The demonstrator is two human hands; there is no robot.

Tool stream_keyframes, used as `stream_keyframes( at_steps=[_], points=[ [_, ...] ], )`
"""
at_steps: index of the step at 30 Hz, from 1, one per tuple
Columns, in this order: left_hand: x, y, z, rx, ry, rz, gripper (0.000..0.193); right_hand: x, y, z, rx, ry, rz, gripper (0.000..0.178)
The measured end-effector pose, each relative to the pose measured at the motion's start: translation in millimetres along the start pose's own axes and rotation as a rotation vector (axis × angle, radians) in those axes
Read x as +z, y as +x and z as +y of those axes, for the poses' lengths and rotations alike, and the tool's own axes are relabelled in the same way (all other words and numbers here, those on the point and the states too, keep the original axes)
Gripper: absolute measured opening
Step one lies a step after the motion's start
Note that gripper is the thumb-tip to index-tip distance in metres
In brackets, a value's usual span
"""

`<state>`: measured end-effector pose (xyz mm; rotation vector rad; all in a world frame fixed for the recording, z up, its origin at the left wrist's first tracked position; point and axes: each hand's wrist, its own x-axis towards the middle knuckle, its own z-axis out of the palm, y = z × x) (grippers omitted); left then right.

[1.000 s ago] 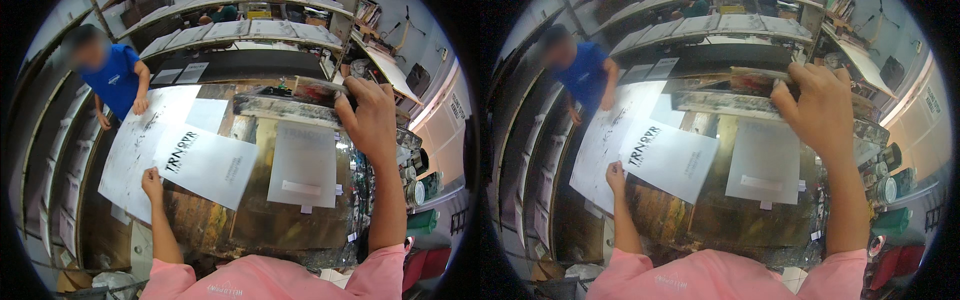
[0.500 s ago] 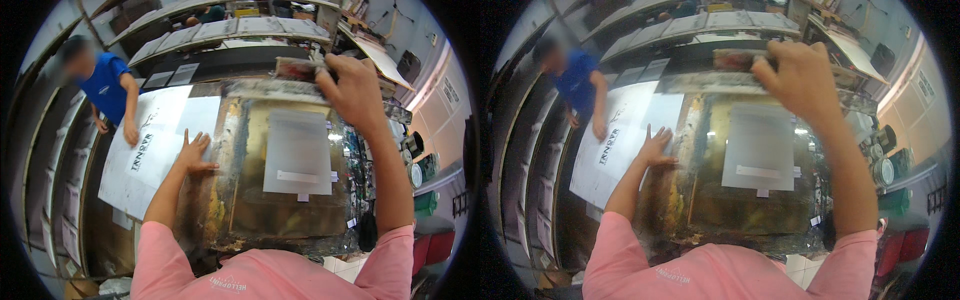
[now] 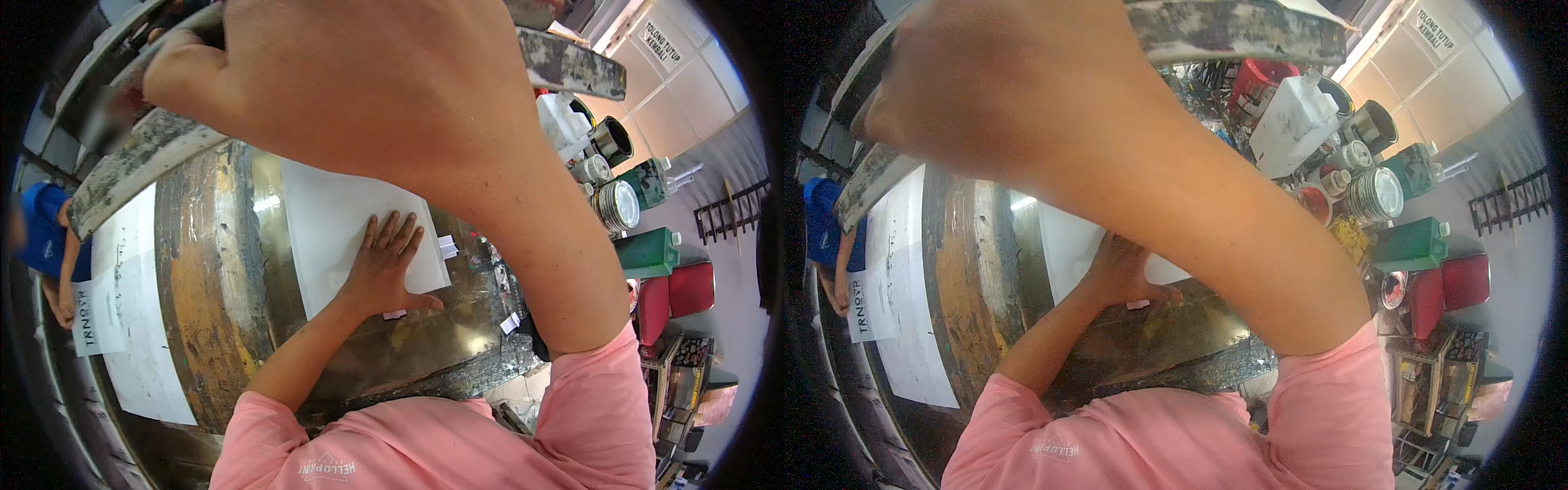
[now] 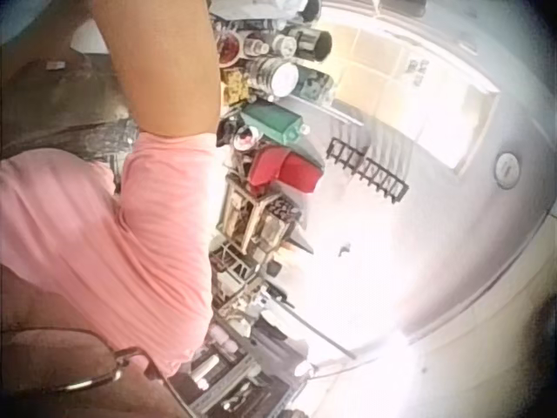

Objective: The person performs screen printing by placing a white sheet under a screen, pulling a squeegee across the screen to apply ink, and then removing the printed sheet. This process is repeated multiple times throughout the video.

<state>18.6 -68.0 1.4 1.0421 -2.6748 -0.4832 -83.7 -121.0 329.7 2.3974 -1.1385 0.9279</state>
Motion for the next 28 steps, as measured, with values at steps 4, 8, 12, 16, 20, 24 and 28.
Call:
stream_keyframes(
  at_steps=[4,8,12,16,20,24,28],
  points=[
    [7,-3,7,0.03,-0.029,0.067,0.142,0,0,5,-0.025,0.026,0.003,0.044],
    [9,6,12,0.03,0.048,0.173,0.141,-9,1,0,-0.072,0.06,-0.003,0.049],
    [-13,-2,16,-0.039,0.061,0.24,0.133,-14,-1,-8,-0.028,0.033,-0.034,0.053],
    [-84,-83,-6,-0.342,-0.312,0.695,0.1,13,-14,-12,0.059,-0.027,0.045,0.043],
    [-162,-182,-4,-0.311,-1.215,0.983,0.103,28,-86,-36,-0.025,-0.031,0.04,0.069],
    [-111,-199,27,-0.698,-0.704,0.808,0.112,35,-149,-38,-0.001,0.133,-0.692,0.051],
    [-89,-208,21,-1.099,-0.206,0.082,0.112,71,-202,-47,0.214,0.359,-1.053,0.049]
  ],
)
